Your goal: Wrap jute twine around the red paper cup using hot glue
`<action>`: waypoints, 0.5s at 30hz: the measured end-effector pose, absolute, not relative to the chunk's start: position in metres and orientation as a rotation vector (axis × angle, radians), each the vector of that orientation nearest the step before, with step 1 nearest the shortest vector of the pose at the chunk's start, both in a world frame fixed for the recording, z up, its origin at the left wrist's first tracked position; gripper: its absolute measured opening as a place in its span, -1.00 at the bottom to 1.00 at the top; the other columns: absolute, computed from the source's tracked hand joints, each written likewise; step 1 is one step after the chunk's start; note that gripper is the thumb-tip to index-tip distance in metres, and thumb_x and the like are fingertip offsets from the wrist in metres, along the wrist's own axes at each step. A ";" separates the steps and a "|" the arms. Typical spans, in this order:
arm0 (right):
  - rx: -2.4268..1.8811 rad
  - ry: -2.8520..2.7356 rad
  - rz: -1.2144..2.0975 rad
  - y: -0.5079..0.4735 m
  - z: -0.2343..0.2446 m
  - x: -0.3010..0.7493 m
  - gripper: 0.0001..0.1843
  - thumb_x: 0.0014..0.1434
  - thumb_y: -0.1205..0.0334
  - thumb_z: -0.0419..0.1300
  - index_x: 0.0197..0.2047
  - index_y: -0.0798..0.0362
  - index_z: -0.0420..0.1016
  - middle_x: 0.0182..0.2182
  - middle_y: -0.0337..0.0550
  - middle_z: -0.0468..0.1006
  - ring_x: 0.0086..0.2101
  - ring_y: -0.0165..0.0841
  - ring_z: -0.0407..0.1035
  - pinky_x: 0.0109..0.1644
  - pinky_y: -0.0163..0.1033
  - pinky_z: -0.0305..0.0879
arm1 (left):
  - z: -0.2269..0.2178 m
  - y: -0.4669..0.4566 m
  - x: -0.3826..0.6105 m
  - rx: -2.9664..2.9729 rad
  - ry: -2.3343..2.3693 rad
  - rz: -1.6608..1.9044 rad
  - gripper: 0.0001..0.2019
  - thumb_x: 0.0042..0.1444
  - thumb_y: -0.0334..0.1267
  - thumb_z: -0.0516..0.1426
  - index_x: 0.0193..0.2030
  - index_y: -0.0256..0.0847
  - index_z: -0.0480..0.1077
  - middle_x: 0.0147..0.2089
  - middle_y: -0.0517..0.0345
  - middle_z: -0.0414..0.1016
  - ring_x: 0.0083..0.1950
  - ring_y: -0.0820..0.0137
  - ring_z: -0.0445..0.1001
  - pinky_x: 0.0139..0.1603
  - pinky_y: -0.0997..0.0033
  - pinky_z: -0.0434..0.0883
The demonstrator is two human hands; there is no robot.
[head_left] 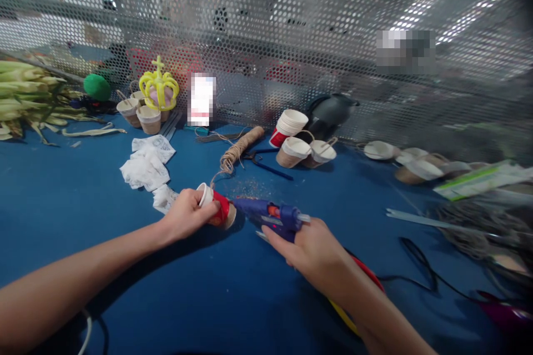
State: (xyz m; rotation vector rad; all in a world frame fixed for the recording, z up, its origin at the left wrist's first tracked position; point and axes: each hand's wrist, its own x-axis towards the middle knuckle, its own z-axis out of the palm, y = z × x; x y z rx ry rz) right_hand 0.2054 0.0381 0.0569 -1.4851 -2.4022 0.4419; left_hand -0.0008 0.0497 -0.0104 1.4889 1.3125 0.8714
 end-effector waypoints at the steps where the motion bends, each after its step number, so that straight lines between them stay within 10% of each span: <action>1: -1.477 -2.399 0.448 0.037 0.057 0.206 -0.79 0.03 0.32 0.04 -0.57 0.05 0.41 -0.62 -0.19 0.47 -0.57 -0.38 0.37 -0.56 -0.36 0.18 | -0.011 0.050 -0.001 1.474 1.310 0.871 -0.72 -0.06 -0.16 0.02 -0.60 -0.34 0.34 -0.68 0.26 0.19 -0.62 0.54 0.11 -0.62 0.54 0.04; 15: -1.306 -2.420 0.425 0.027 0.066 0.203 -0.84 -0.03 0.45 0.05 -0.49 0.04 0.40 -0.60 -0.18 0.49 -0.57 -0.39 0.38 -0.48 -0.34 0.29 | -0.009 0.054 0.001 1.322 1.259 0.886 -0.74 -0.08 -0.21 0.04 -0.43 -0.38 0.45 -0.53 0.11 0.45 -0.51 0.42 0.35 -0.54 0.52 0.24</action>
